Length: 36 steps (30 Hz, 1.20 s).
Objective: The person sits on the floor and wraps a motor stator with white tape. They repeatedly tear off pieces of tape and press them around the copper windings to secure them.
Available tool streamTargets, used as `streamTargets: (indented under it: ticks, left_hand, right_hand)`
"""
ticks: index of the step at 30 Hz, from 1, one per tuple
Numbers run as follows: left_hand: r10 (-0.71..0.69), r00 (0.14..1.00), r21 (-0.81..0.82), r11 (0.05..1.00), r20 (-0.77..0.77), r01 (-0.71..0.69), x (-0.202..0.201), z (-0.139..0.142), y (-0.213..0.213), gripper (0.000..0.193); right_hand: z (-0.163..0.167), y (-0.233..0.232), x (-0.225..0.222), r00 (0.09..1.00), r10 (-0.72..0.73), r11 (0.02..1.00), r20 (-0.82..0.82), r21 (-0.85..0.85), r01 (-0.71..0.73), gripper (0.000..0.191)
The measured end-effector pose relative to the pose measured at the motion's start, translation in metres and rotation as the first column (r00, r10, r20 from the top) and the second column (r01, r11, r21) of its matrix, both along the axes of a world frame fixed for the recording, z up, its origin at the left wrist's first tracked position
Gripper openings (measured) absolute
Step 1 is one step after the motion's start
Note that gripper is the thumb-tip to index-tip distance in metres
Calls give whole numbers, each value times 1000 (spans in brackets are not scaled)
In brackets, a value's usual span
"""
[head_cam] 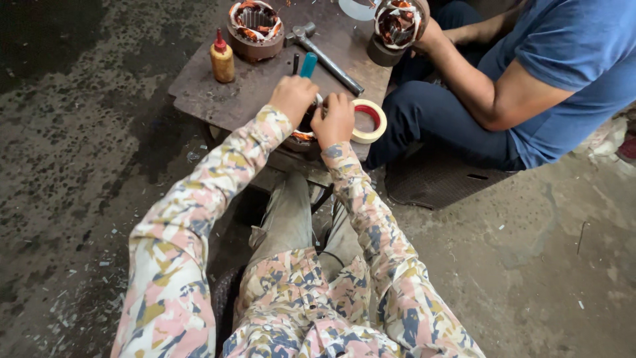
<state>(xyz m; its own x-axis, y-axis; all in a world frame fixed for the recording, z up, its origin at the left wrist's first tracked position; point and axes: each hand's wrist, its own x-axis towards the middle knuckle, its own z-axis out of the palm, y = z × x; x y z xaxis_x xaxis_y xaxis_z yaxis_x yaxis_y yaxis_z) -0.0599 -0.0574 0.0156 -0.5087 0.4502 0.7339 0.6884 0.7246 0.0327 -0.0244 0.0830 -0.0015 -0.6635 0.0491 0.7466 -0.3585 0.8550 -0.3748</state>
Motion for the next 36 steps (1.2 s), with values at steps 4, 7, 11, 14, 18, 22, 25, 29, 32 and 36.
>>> streamTargets:
  ticks: [4,7,11,14,18,22,25,29,32,36]
  left_hand:
    - [60,994,-395,919,93,-19,-17,11,18,9]
    - [4,997,-554,832,83,43,-24,15,20,10]
    - [-129,988,-614,774,89,157,-30,21,12,13]
    - [-114,991,-606,785,64,130,-27,18,7,12]
    - [33,999,-556,831,36,-8,-19,10,11,16]
    - [229,942,-574,749,-245,-331,-18,13,31,41]
    - [354,920,-782,617,170,-93,-19,19,40,29]
    - [248,966,-670,729,72,-137,-14,19,35,23]
    - [227,972,-658,742,65,-129,-11,20,33,21]
    - [224,952,-705,709,207,-13,-16,28,40,22]
  right_hand:
    - [2,-1,5,999,-35,999,23,37,34,21]
    - [5,-2,9,991,-127,981,34,155,121,21]
    - [15,6,8,994,-102,891,32,447,77,35]
    - [21,9,2,955,-160,819,249,573,-13,25]
    - [23,9,-5,938,-148,807,312,586,-68,25]
    - [25,11,-4,923,-146,839,355,539,-75,34]
    - [28,12,-2,934,-103,897,342,438,-62,44]
    - [35,11,2,947,-60,911,317,404,-78,46]
    - [39,11,4,948,-50,901,315,424,-93,38]
    - [41,14,4,950,14,917,312,374,-136,25]
